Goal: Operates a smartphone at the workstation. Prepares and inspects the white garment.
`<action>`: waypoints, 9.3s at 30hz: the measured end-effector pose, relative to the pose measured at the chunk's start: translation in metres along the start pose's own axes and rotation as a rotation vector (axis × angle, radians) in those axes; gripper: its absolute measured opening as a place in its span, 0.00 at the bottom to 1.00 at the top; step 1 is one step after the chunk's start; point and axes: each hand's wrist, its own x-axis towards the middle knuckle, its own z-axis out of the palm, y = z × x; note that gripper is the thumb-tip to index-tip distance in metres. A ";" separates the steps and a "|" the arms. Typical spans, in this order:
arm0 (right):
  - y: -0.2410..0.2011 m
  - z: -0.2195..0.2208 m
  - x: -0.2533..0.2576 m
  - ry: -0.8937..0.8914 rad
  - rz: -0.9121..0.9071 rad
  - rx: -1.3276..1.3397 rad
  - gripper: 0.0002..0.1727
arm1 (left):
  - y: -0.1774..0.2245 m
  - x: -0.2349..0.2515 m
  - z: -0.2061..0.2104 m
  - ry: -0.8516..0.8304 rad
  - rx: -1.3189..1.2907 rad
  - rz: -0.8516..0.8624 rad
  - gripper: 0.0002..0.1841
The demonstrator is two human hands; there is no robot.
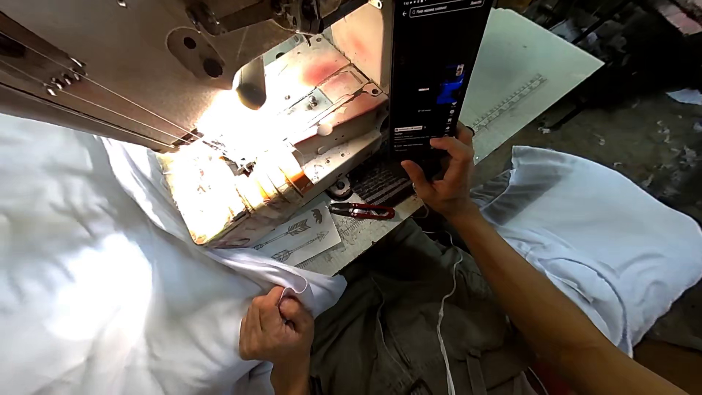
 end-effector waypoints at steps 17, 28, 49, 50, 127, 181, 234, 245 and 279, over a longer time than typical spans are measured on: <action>-0.001 0.000 0.001 -0.002 0.007 0.017 0.27 | 0.000 0.001 0.001 0.010 -0.013 -0.001 0.25; -0.003 -0.001 0.000 -0.014 0.031 0.018 0.27 | 0.000 0.000 0.000 0.006 -0.013 -0.003 0.25; 0.003 0.003 -0.001 0.031 0.007 0.032 0.29 | 0.000 0.000 0.001 0.018 -0.002 0.005 0.25; 0.003 0.004 -0.001 0.032 0.007 0.038 0.28 | -0.001 0.000 0.001 0.017 -0.002 0.004 0.25; 0.001 0.003 -0.001 0.029 0.026 0.049 0.28 | 0.000 -0.001 0.001 0.018 0.003 0.001 0.25; -0.002 0.001 -0.002 0.006 0.046 0.013 0.26 | -0.001 -0.002 0.002 0.030 -0.003 0.016 0.25; -0.006 -0.004 -0.003 -0.061 0.134 0.080 0.57 | 0.001 -0.002 0.001 0.025 0.020 0.014 0.24; -0.005 -0.003 -0.001 -0.034 0.113 0.090 0.54 | 0.001 -0.002 0.001 0.022 0.017 0.013 0.23; 0.000 -0.004 -0.006 -0.035 0.001 0.016 0.43 | 0.000 -0.003 0.001 0.026 0.017 0.010 0.24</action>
